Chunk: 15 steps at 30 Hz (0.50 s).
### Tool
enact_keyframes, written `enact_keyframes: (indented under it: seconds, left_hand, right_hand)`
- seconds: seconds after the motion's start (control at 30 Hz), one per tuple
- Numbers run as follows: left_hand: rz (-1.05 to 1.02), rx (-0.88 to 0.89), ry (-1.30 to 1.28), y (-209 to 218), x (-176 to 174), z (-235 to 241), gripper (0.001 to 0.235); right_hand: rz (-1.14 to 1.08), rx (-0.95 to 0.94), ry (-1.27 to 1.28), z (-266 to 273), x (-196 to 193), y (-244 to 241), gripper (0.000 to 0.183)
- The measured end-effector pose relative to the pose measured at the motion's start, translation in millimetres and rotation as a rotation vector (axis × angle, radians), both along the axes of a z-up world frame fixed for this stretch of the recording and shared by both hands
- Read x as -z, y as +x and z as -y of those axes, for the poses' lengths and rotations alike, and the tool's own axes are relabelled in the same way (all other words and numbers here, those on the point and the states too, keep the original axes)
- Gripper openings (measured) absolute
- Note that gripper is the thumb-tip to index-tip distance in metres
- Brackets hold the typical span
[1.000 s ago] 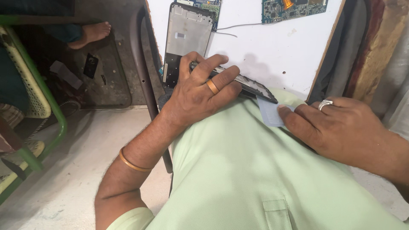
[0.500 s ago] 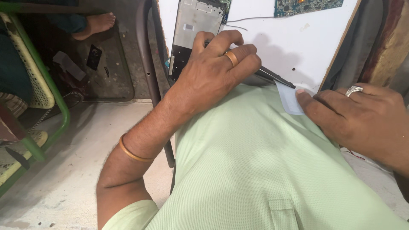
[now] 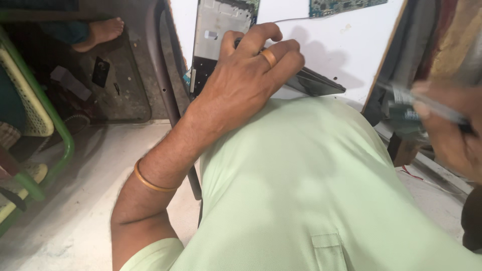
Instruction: The person removes a protective film from a smartphone screen, then uses a prying tool to separate the screen assembly from the phone body. The person then handles the separated screen and phone body, inspecting the components.
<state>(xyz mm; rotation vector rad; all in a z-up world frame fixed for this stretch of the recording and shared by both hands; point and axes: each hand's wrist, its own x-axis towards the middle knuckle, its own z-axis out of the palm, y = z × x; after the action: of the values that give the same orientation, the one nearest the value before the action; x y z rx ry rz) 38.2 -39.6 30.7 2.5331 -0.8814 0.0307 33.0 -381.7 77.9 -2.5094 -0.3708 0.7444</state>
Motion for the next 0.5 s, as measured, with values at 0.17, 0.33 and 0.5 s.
enact_keyframes:
  seconds: [0.17, 0.33, 0.5]
  left_hand:
    - [0.029, 0.024, -0.021, -5, 3, -2, 0.013]
    - [0.027, 0.016, -0.058, -10, 6, -5, 0.01]
    - [0.063, 0.055, -0.055, -11, 10, -6, 0.008]
  right_hand:
    - [0.436, -0.21, 0.052, -24, 7, 16, 0.037]
    - [0.481, -0.404, 0.166, -64, 13, 43, 0.03]
    - [0.256, -0.459, 0.213, -79, 24, 52, 0.023]
